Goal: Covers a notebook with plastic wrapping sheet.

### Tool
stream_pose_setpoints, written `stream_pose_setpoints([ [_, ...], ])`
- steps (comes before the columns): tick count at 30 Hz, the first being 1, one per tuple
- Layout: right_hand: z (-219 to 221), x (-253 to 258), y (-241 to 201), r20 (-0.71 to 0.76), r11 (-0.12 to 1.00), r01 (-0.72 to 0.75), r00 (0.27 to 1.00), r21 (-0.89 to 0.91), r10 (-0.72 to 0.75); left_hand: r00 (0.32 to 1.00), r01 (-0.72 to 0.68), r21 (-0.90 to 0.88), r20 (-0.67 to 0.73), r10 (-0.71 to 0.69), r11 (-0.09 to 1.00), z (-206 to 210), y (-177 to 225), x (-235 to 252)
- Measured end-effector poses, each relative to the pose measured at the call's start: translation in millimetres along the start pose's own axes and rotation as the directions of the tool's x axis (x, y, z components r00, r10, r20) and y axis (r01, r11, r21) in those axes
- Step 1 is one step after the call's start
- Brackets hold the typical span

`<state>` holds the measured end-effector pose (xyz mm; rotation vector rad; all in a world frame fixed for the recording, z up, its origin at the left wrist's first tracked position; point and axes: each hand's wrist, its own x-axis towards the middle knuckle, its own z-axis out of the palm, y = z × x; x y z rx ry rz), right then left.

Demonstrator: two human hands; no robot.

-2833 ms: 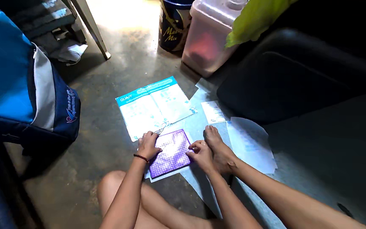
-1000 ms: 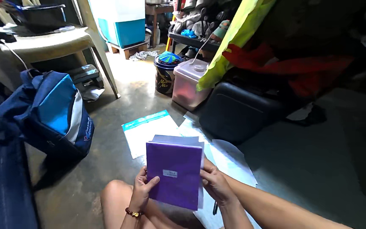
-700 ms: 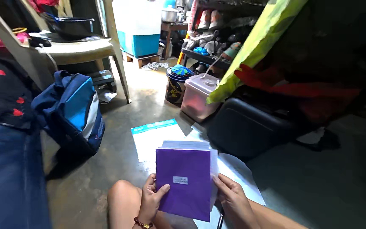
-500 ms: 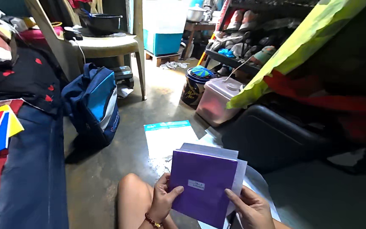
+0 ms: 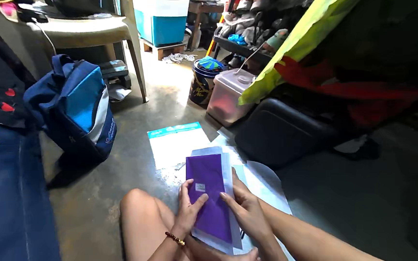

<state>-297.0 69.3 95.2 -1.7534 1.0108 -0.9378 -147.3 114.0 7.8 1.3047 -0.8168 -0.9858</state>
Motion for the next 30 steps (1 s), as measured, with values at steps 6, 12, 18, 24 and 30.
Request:
stream_pose_setpoints([
  [6,18.0,40.5,21.8,0.071,0.913,-0.324,0.946,0.246,0.317,0.960,0.255,-0.144,0.157,-0.233,0.956,15.2,-14.3,34.8],
  [12,37.4,66.2,70.0,0.229,0.710,-0.541,0.839,0.450,0.494,0.906,0.420,-0.143,0.123,-0.405,0.896,10.3,7.1,48.0],
  [18,10.6,79.5,134.7,0.038,0.767,-0.552,0.819,0.326,0.573,0.873,0.485,0.085,0.016,-0.488,0.870,-35.4,20.6,75.0],
  [24,-4.0,81.4,178.5,-0.138,0.863,-0.404,0.915,-0.303,0.380,0.848,0.519,0.156,0.023,-0.529,0.840,-58.3,-1.2,95.7],
  [30,-26.4,73.0,4.2,-0.231,0.903,0.301,0.944,0.306,-0.237,0.850,0.509,0.242,0.012,-0.527,0.826,-60.9,-15.9,92.7],
])
